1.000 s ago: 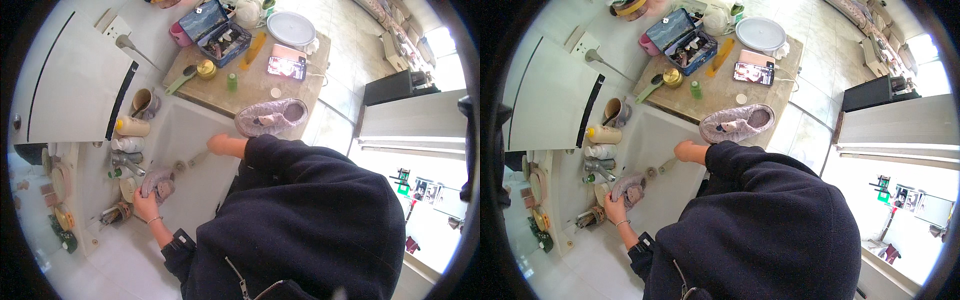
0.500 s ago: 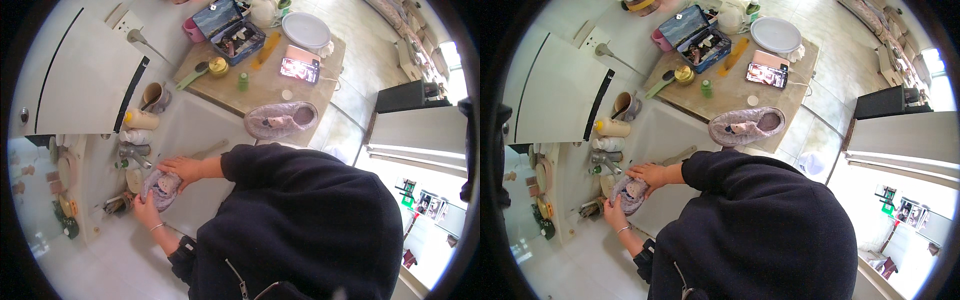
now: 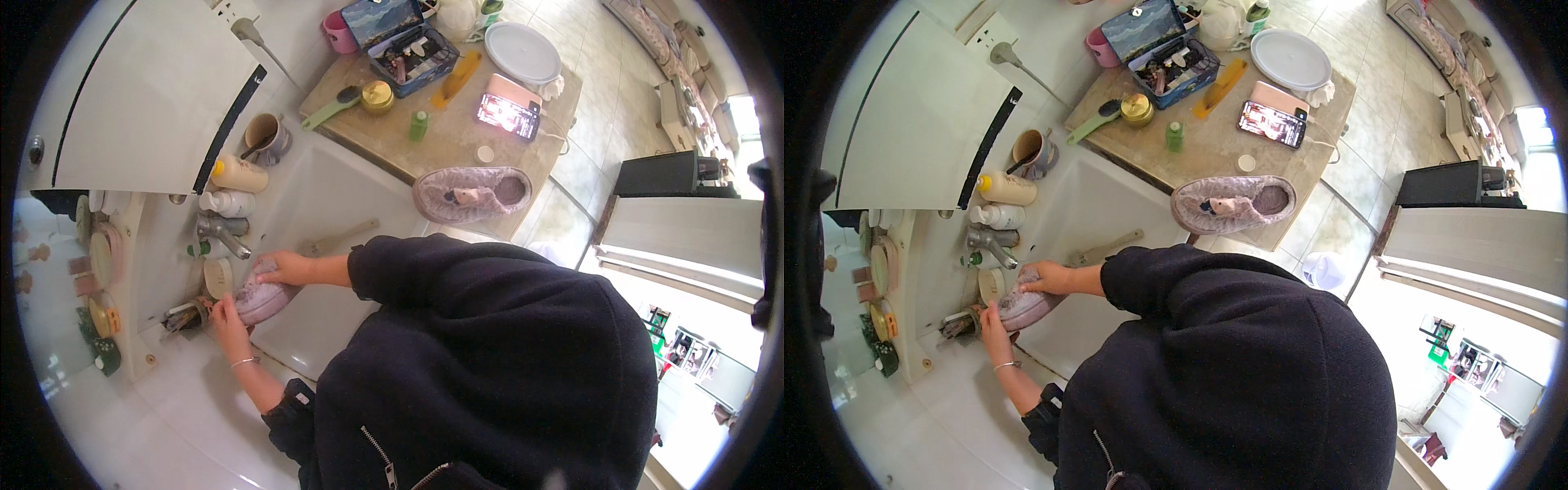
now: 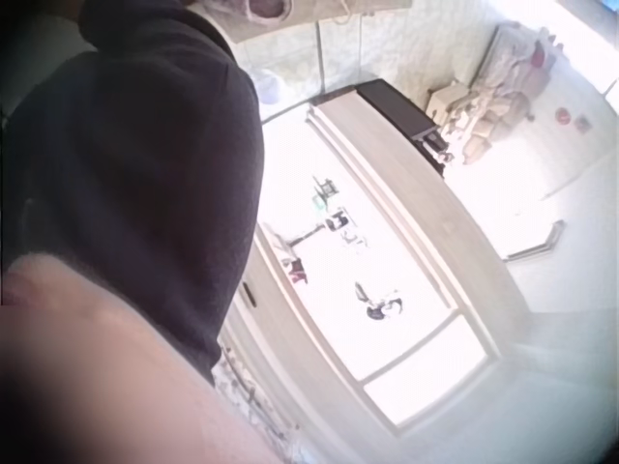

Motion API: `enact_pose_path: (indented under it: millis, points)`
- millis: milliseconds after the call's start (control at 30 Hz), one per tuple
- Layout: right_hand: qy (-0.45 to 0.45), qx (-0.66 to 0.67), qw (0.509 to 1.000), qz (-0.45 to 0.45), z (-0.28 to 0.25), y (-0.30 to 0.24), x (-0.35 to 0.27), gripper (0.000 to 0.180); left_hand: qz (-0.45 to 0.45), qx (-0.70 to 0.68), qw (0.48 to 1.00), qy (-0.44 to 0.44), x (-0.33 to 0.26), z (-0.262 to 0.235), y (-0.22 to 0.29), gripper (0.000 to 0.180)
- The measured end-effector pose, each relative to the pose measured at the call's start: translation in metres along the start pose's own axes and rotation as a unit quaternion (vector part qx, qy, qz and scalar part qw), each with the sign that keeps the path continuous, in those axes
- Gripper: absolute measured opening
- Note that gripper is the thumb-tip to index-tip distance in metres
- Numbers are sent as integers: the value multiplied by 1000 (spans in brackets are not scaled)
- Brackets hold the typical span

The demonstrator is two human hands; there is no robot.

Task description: The person washes a pair of purple slippers at a bathroom sink, then carries them to a balcony and places them on the windowsill. After returning to the bathroom to dry hands, the person walks to the living room, picks up a phone, and sorts small items from a basket into a drawer.

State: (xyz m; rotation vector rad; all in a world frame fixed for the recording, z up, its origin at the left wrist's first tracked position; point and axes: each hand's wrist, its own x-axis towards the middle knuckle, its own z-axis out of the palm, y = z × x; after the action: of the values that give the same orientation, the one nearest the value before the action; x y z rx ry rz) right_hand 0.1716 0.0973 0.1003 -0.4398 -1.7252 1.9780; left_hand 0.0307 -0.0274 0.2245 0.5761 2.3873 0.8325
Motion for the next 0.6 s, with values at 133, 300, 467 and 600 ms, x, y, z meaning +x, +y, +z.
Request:
enact_pose_path:
  millis: [133, 300, 467, 600]
  points:
    - [-12, -12, 999, 49, -1, 4, 7, 47, 116, 92, 987, -56, -18, 2, 16, 47]
    - [-23, -66, 983, 172, -5, 11, 22, 67, 254, 69, 948, -176, -30, 5, 26, 62]
    - [0, -76, 992, 102, -4, 25, 27, 70, 215, 35, 954, -205, -1, 9, 13, 67]
    - [45, -60, 983, 169, -18, 37, 36, 65, 175, -25, 967, -185, 31, 24, -2, 62]
